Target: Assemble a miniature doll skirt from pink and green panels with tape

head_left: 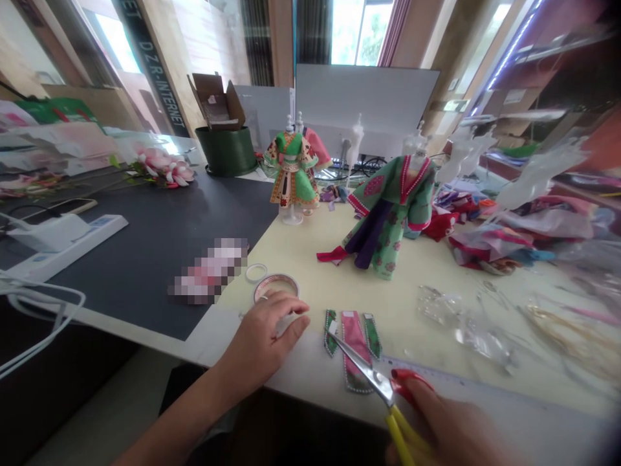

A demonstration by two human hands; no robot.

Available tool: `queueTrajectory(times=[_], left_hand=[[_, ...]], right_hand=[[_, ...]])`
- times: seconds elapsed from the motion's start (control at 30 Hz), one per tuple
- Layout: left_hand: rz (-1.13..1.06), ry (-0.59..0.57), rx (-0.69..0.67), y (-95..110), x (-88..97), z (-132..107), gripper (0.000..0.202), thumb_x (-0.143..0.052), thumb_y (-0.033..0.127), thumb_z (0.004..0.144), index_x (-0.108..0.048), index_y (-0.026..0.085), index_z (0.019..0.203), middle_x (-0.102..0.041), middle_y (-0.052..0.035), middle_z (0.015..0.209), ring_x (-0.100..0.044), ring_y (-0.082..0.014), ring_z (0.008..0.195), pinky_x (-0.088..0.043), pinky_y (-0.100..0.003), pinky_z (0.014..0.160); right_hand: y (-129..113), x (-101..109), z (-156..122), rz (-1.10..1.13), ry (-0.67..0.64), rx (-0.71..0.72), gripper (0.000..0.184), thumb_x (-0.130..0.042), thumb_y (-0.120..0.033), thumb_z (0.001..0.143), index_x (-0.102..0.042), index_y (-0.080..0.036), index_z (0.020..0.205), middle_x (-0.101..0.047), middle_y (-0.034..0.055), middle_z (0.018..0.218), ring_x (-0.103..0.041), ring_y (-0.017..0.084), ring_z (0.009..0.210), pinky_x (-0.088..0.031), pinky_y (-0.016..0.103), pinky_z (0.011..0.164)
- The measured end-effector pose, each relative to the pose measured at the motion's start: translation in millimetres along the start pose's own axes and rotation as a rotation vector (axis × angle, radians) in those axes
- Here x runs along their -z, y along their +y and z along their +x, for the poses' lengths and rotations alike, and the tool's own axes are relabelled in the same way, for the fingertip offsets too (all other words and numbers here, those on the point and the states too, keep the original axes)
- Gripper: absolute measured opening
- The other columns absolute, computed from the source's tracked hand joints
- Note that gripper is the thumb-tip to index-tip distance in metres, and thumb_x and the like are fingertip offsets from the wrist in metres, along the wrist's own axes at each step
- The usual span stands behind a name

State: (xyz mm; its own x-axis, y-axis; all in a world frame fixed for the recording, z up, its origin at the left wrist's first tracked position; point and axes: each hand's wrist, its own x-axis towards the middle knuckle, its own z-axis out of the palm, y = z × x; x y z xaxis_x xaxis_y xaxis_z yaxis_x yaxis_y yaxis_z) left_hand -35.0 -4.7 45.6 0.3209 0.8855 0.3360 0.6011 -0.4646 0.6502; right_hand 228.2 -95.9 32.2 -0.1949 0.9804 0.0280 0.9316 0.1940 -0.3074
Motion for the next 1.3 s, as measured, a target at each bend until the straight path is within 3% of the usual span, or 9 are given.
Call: queueTrajectory(times=[0.1,0.2,0.4,0.73,0.87,0.93,1.03,1.13,1.3], left_hand=[[-0.288,-0.21,0.211,17,5.5,1,0.022,-0.05,0.037,0.09,-0.064,0.021,0.085,-0.064,-0.0004,0.088,-0.059,-0.0151,0.084,-0.045,-0.023,0.071],[-0.393,-0.265,0.293,25,5.3,3,0.021,-0.053,0.034,0.087,-0.061,0.019,0.075,-0.061,0.0016,0.078,-0.056,-0.0131,0.076,-0.042,-0.022,0.067],[-0.422,-0.273,0.318,27,2.7,4,0.013,-0.056,0.023,0.081,-0.059,0.017,0.07,-0.059,0.0024,0.072,-0.053,-0.0121,0.073,-0.04,-0.021,0.07],[-0.469,-0.247,0.298,28,-0.2,1,0.012,-0.055,0.018,0.08,-0.056,0.018,0.067,-0.057,0.0025,0.07,-0.052,-0.0118,0.071,-0.041,-0.021,0.069],[-0.518,-0.2,0.284,32,-2.2,-2,0.015,-0.054,0.017,0.082,-0.053,0.018,0.067,-0.055,0.0026,0.071,-0.051,-0.0113,0.07,-0.041,-0.02,0.066],[-0.534,-0.167,0.278,31,-3.9,-3,0.015,-0.053,0.017,0.083,-0.053,0.018,0.068,-0.054,0.0028,0.071,-0.051,-0.011,0.069,-0.041,-0.02,0.066],[-0.553,-0.087,0.298,27,-6.7,-5,0.015,-0.053,0.02,0.085,-0.054,0.019,0.07,-0.054,0.0033,0.071,-0.05,-0.0105,0.069,-0.04,-0.019,0.065],[-0.55,-0.011,0.354,21,-9.8,-7,0.016,-0.056,0.029,0.086,-0.056,0.02,0.072,-0.054,0.0034,0.072,-0.05,-0.0105,0.07,-0.041,-0.018,0.065],[-0.548,-0.006,0.439,15,-12.5,-9,0.021,-0.057,0.038,0.084,-0.059,0.02,0.073,-0.055,0.0018,0.073,-0.05,-0.0125,0.07,-0.042,-0.018,0.061]], right_hand=[[10,-3,-1,-0.12,0.013,0.169,0.033,-0.067,-0.039,0.066,-0.062,-0.021,0.094,-0.075,0.0041,0.077,-0.069,0.024,0.055,-0.051,0.029,0.046],[14,-4,-1,-0.134,0.017,0.292,0.035,-0.066,-0.04,0.071,-0.059,-0.019,0.098,-0.074,0.0034,0.074,-0.069,0.021,0.054,-0.051,0.026,0.044],[10,2,-2,-0.121,0.08,0.358,0.041,-0.069,-0.034,0.068,-0.052,-0.019,0.101,-0.072,0.0002,0.07,-0.068,0.02,0.051,-0.05,0.026,0.043],[9,0,0,-0.118,0.069,0.356,0.042,-0.07,-0.034,0.067,-0.048,-0.021,0.1,-0.07,-0.0016,0.068,-0.067,0.02,0.051,-0.051,0.026,0.043],[11,5,-3,-0.127,0.125,0.402,0.056,-0.071,-0.04,0.063,-0.043,-0.019,0.107,-0.072,0.0046,0.077,-0.069,0.022,0.058,-0.054,0.028,0.048],[12,7,-4,-0.142,0.127,0.418,0.053,-0.069,-0.032,0.064,-0.044,-0.018,0.108,-0.072,0.0074,0.082,-0.07,0.023,0.061,-0.055,0.028,0.05],[11,7,-7,-0.148,0.085,0.41,0.04,-0.06,-0.017,0.066,-0.047,-0.02,0.104,-0.073,0.0044,0.082,-0.07,0.021,0.062,-0.055,0.027,0.052],[12,7,-13,-0.113,0.044,0.367,0.035,-0.059,-0.017,0.065,-0.052,-0.023,0.099,-0.072,0.0003,0.077,-0.069,0.02,0.058,-0.055,0.027,0.049],[32,30,-21,-0.019,0.084,0.012,0.048,-0.069,-0.026,0.059,-0.056,-0.023,0.104,-0.071,-0.0021,0.068,-0.067,0.019,0.056,-0.053,0.025,0.05]])
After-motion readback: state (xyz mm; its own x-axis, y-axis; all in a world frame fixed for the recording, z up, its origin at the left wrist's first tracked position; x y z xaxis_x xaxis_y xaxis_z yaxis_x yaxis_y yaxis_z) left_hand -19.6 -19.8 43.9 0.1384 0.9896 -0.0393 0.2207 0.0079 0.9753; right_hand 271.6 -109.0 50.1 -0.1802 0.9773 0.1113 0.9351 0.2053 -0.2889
